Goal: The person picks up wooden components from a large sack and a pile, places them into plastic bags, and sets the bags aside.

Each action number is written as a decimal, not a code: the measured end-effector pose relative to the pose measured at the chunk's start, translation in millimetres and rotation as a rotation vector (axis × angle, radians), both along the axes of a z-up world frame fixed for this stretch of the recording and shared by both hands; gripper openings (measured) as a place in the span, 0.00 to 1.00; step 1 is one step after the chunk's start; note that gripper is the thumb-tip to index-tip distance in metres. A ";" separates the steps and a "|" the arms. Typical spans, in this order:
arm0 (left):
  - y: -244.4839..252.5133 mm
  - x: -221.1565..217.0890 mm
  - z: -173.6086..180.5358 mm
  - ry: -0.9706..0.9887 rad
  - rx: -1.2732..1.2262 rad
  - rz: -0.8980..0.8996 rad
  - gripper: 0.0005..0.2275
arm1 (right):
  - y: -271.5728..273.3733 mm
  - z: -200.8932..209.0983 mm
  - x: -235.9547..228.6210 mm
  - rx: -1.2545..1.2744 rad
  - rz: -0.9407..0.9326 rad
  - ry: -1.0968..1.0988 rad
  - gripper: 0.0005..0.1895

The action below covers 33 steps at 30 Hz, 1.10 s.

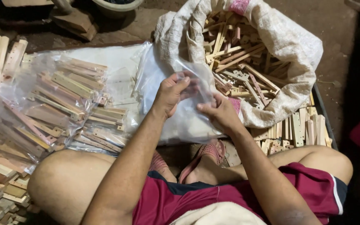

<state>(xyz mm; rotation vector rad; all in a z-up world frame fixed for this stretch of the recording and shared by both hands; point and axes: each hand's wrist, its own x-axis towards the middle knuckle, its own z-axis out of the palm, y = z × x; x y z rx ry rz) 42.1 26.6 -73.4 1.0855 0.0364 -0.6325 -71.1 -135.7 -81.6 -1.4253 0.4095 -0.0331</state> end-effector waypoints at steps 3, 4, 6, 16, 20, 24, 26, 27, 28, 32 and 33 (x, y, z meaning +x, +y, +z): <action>9.9 10.9 18.9 -0.080 0.052 0.000 0.12 | -1.8 -9.4 -6.0 -0.058 0.116 0.109 0.16; 14.1 13.6 25.2 -0.122 0.132 -0.026 0.16 | -3.7 -16.5 -6.9 -0.128 0.166 0.133 0.15; 16.4 18.4 28.7 -0.148 0.151 -0.026 0.15 | -3.4 -18.3 -7.2 -0.177 0.205 0.121 0.14; 22.5 21.9 49.6 -0.271 0.089 0.190 0.10 | -4.7 -19.2 -7.9 -0.222 0.298 0.106 0.09; 28.8 23.9 54.8 -0.345 0.095 0.211 0.10 | -0.9 2.9 -5.2 -0.219 0.327 0.104 0.09; 33.3 11.2 77.5 -0.497 0.228 0.040 0.15 | -27.0 27.9 20.9 -0.403 0.275 -0.031 0.25; 33.7 2.5 84.5 -0.542 0.284 -0.073 0.18 | -44.4 44.4 33.8 -0.522 0.169 -0.288 0.23; 31.6 2.0 87.6 -0.618 0.359 -0.141 0.20 | -48.3 70.8 39.8 -0.589 0.249 -0.352 0.22; 29.5 1.4 91.1 -0.695 0.434 -0.210 0.22 | -52.3 97.7 45.8 -0.656 0.331 -0.415 0.23; 21.7 -4.4 98.1 -0.755 0.505 -0.279 0.23 | -40.9 143.0 48.5 -0.676 0.604 -0.214 0.12; 20.2 -2.5 93.6 -0.830 0.570 -0.222 0.23 | -41.3 139.6 51.5 -0.632 0.606 -0.129 0.10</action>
